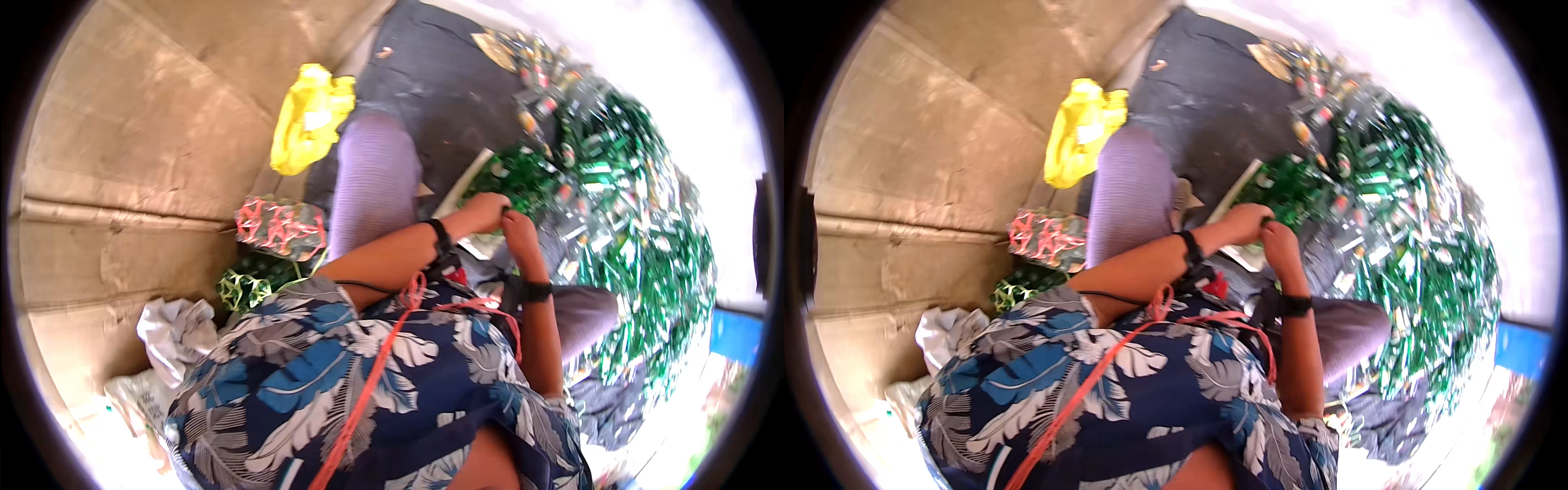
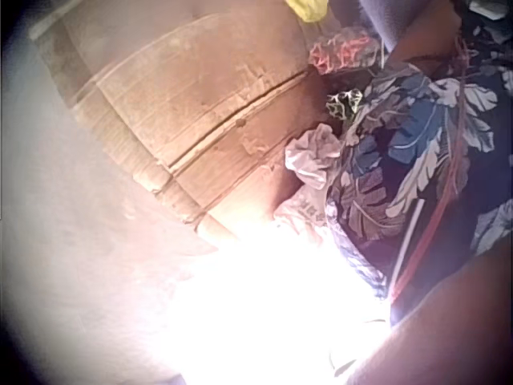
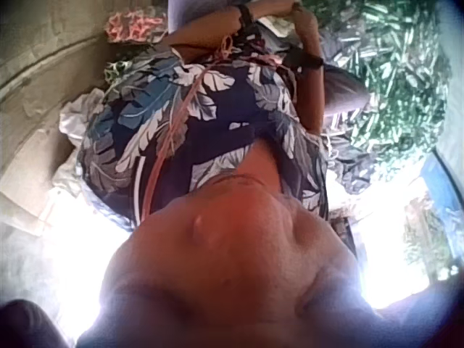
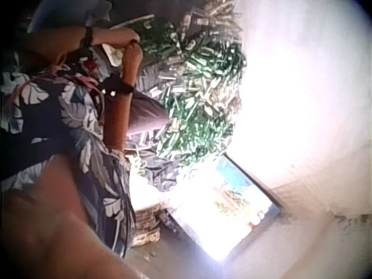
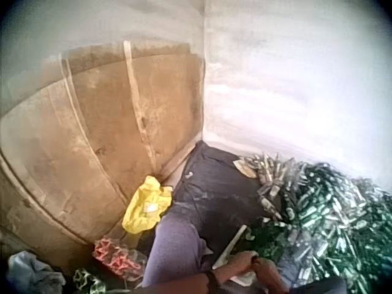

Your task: The person sits on the floor and ties green plastic bottles together using a green string. They pick up bottles from a pile, thread the string through them, and secure them in a bundle.

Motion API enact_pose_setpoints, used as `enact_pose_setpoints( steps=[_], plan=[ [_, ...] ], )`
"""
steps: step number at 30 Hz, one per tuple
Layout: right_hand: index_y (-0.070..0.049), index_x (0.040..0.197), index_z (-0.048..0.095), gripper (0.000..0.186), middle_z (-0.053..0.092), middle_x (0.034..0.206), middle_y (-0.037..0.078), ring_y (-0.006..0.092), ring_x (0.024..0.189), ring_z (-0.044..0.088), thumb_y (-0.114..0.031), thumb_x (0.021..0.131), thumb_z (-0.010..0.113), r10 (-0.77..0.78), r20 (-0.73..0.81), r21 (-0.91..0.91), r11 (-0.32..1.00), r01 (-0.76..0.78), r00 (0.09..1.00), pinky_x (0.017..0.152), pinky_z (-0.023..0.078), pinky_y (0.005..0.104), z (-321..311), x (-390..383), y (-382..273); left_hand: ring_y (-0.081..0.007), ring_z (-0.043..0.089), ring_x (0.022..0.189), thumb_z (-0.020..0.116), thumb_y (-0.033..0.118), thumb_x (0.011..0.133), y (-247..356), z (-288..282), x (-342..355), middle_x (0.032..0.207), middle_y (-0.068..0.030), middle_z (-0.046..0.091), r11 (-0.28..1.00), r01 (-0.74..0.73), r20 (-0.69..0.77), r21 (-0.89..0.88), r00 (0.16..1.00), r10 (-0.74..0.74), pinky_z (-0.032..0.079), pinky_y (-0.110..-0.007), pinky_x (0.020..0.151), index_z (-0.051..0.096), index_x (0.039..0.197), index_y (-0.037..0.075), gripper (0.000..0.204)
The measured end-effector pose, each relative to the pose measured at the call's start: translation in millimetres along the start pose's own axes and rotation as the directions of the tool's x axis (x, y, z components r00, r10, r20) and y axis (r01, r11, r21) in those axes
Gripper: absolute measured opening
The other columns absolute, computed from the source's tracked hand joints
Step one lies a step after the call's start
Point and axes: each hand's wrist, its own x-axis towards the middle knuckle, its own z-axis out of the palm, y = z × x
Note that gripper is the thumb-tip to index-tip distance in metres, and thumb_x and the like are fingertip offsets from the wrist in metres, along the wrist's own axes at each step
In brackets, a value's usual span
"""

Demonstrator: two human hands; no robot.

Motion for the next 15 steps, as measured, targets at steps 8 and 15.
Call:
enact_pose_setpoints(
  steps=[8,15],
  plan=[
    [-0.001,0.087,0.067,0.026,0.065,0.082,0.023,0.0379,0.079,0.065,-0.024,0.087,0.056,-0.063,-0.034,0.027,0.998,0.064,0.997,0.072,0.050,0.0440,-32.0,6.5,-20.2,-0.0394,0.064,0.108,0.059,0.005,0.080,6.6,-14.2,-2.1,0.113,-0.0206,0.070,0.995,0.080,0.090,-0.052,0.993,-0.075,0.051,-0.045,0.090,0.069,0.118,0.010,0.040],
    [-0.002,0.083,0.066,0.022,0.066,0.081,0.023,0.0433,0.080,0.065,-0.020,0.088,0.056,-0.081,-0.162,-0.017,0.997,0.080,0.983,0.071,0.051,0.0503,-35.9,23.9,-18.8,-0.0387,0.065,0.108,0.069,0.008,0.075,-2.9,-4.7,-1.2,0.110,-0.0208,0.070,0.995,0.068,0.090,-0.078,0.994,-0.061,0.051,-0.044,0.089,0.062,0.125,0.006,0.051]
  ],
)
